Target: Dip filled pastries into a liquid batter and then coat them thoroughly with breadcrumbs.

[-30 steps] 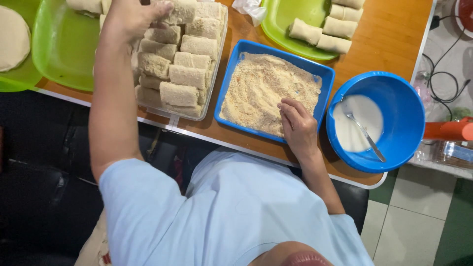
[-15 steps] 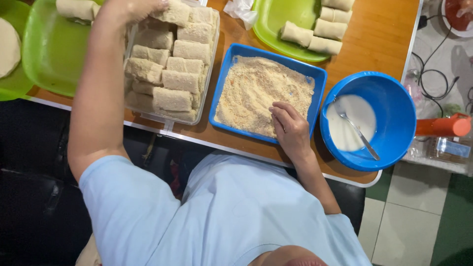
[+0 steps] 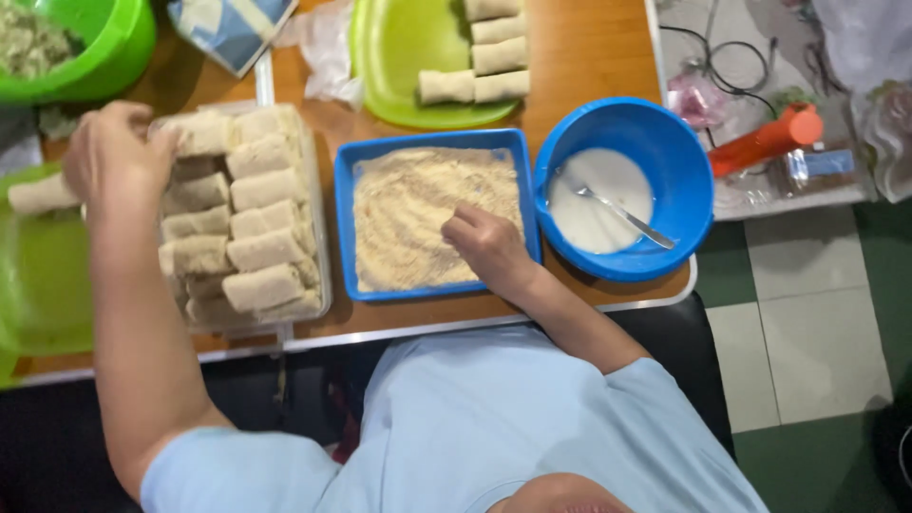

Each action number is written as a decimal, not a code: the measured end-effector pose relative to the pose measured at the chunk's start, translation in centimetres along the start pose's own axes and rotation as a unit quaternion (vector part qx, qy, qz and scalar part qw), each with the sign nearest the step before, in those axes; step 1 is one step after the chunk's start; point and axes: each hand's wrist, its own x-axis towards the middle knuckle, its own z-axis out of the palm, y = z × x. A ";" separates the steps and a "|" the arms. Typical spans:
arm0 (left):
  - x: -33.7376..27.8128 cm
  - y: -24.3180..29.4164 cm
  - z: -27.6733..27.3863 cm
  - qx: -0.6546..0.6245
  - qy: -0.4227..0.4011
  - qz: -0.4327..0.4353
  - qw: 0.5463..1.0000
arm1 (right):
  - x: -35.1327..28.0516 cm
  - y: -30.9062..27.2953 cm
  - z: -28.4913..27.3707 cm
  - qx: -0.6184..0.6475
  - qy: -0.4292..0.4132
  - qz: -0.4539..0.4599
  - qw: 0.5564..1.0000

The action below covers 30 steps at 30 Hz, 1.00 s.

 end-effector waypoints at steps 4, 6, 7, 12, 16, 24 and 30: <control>-4.3 6.8 -1.4 0.104 0.067 0.027 0.992 | 0.2 0.7 0.4 -0.002 0.014 0.005 1.000; -7.5 8.7 0.0 0.012 0.067 0.142 0.988 | 0.0 1.4 1.4 0.025 0.011 0.047 0.999; -9.1 11.9 0.2 0.016 0.066 0.143 0.987 | 0.1 1.3 1.4 0.028 0.013 0.048 0.998; -14.9 20.9 5.6 -0.336 -0.195 0.094 0.917 | 0.2 1.3 1.3 0.036 0.061 0.048 0.996; -15.9 21.7 10.9 -0.620 -0.308 -0.066 0.719 | 0.7 0.0 0.7 0.066 0.070 -0.006 0.995; -16.1 22.4 8.9 -0.817 -0.340 -0.107 0.453 | -0.2 0.9 1.6 0.163 -0.080 0.014 0.983; -15.9 21.0 9.4 -0.835 -0.327 -0.106 0.430 | 0.1 -0.5 1.7 0.086 -0.083 -0.015 0.993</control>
